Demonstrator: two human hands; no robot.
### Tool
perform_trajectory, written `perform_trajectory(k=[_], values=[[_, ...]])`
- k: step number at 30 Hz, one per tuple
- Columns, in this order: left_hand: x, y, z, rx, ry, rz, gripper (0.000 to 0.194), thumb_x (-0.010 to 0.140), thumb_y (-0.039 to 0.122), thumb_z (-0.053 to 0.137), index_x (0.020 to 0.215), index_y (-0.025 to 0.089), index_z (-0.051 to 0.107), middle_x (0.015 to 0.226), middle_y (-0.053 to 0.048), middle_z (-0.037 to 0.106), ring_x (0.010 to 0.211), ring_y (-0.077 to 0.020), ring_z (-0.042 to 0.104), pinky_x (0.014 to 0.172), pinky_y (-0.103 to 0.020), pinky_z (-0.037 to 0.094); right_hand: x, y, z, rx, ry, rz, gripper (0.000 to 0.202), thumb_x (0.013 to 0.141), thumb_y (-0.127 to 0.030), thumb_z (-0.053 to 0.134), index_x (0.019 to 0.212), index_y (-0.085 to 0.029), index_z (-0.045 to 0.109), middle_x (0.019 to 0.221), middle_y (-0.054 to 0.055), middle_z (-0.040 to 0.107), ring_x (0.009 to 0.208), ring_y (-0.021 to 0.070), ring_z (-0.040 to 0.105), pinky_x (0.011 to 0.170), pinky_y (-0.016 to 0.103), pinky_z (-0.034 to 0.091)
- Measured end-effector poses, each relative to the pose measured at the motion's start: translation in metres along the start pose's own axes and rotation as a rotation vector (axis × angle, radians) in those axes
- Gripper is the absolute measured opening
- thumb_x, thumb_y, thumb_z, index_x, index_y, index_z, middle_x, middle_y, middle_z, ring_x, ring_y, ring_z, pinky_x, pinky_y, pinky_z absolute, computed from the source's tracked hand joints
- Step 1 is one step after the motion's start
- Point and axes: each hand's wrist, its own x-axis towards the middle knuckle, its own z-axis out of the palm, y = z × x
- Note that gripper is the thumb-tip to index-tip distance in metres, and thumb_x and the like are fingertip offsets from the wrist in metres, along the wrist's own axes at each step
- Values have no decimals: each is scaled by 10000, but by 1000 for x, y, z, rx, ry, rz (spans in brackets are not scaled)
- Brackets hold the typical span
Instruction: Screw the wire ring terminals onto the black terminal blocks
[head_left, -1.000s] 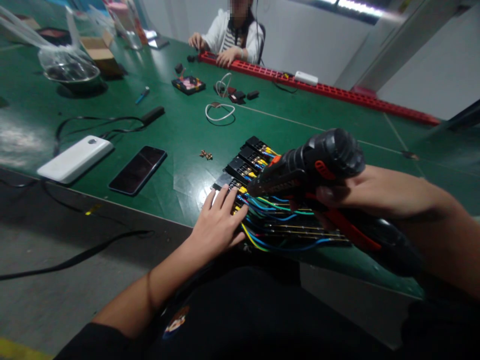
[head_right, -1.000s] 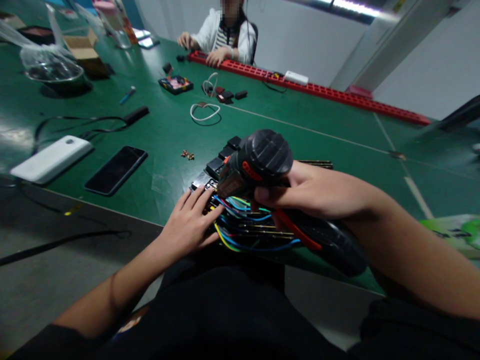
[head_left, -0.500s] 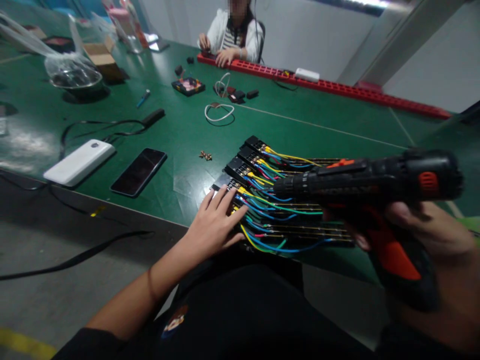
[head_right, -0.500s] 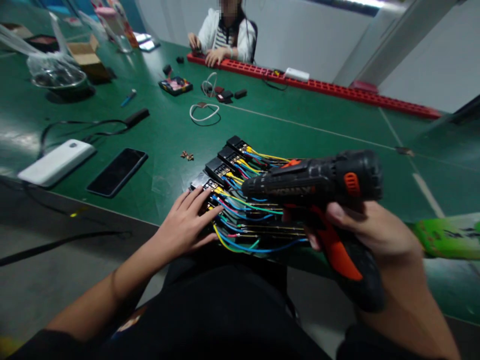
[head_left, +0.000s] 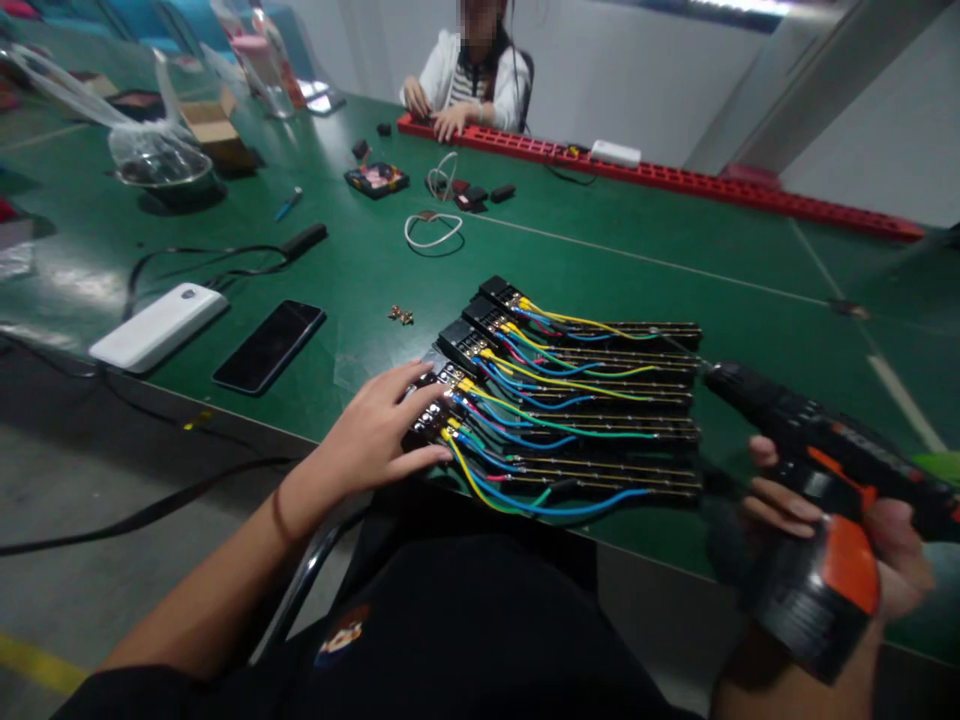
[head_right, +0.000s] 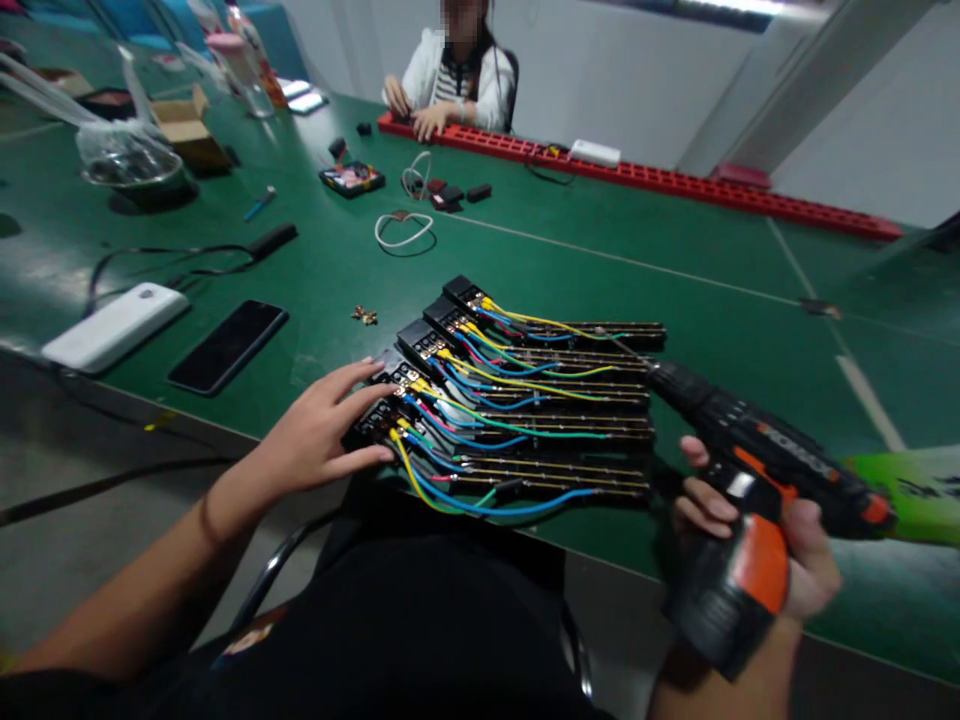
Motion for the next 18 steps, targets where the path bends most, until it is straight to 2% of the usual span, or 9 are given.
perform_trajectory(k=[2, 4, 6, 8, 12, 15, 18], values=[[1, -3, 0, -21, 12, -7, 704, 871, 638, 634, 1401, 189, 518, 1528, -187, 439, 1412, -365, 420, 1145, -545, 396, 5, 8, -11, 276, 73, 2, 530, 544, -573, 719, 1025, -358, 774, 946, 144, 600, 474, 128, 232, 306, 412, 310], [1, -5, 0, -48, 41, -13, 689, 867, 620, 649, 1396, 199, 519, 1514, -182, 453, 1385, -360, 448, 1126, -545, 413, 9, 18, -21, 582, 148, -60, 650, 494, -305, 772, 1142, -251, 737, 1059, 132, 614, 481, 78, 299, 298, 291, 401], [1, -7, 2, -76, 71, -19, 672, 866, 596, 662, 1392, 205, 519, 1498, -180, 467, 1359, -356, 471, 1107, -541, 429, 13, 29, -30, 859, 205, -96, 803, 501, -169, 734, 1295, -113, 625, 1116, 127, 588, 545, 44, 429, 390, 158, 493], [2, -10, 4, -107, 93, -27, 655, 866, 574, 670, 1393, 215, 518, 1487, -174, 476, 1340, -352, 486, 1094, -540, 440, 17, 39, -38, 1012, 227, -112, 835, 530, -122, 701, 1347, -50, 546, 1078, 102, 567, 667, 55, 538, 501, 120, 544], [4, -20, 9, -199, 133, -46, 628, 871, 548, 661, 1391, 222, 523, 1457, -160, 506, 1312, -342, 513, 1082, -533, 450, 32, 54, -49, 874, 226, -207, 598, 634, -213, 646, 1229, -157, 649, 1071, 95, 582, 824, 152, 601, 532, 228, 558], [6, -28, 12, -257, 200, -72, 576, 891, 534, 630, 1358, 207, 549, 1405, -151, 549, 1287, -319, 541, 1083, -512, 454, 43, 58, -51, 699, 313, -268, 409, 724, -310, 602, 1104, -224, 727, 1178, 128, 632, 852, 212, 612, 505, 325, 503], [6, -34, 13, -272, 263, -85, 533, 904, 513, 608, 1329, 194, 569, 1374, -146, 572, 1264, -303, 561, 1078, -493, 460, 52, 60, -54, 479, 364, -219, 329, 833, -423, 568, 1050, -292, 778, 1264, 149, 663, 970, 282, 646, 595, 461, 508]])
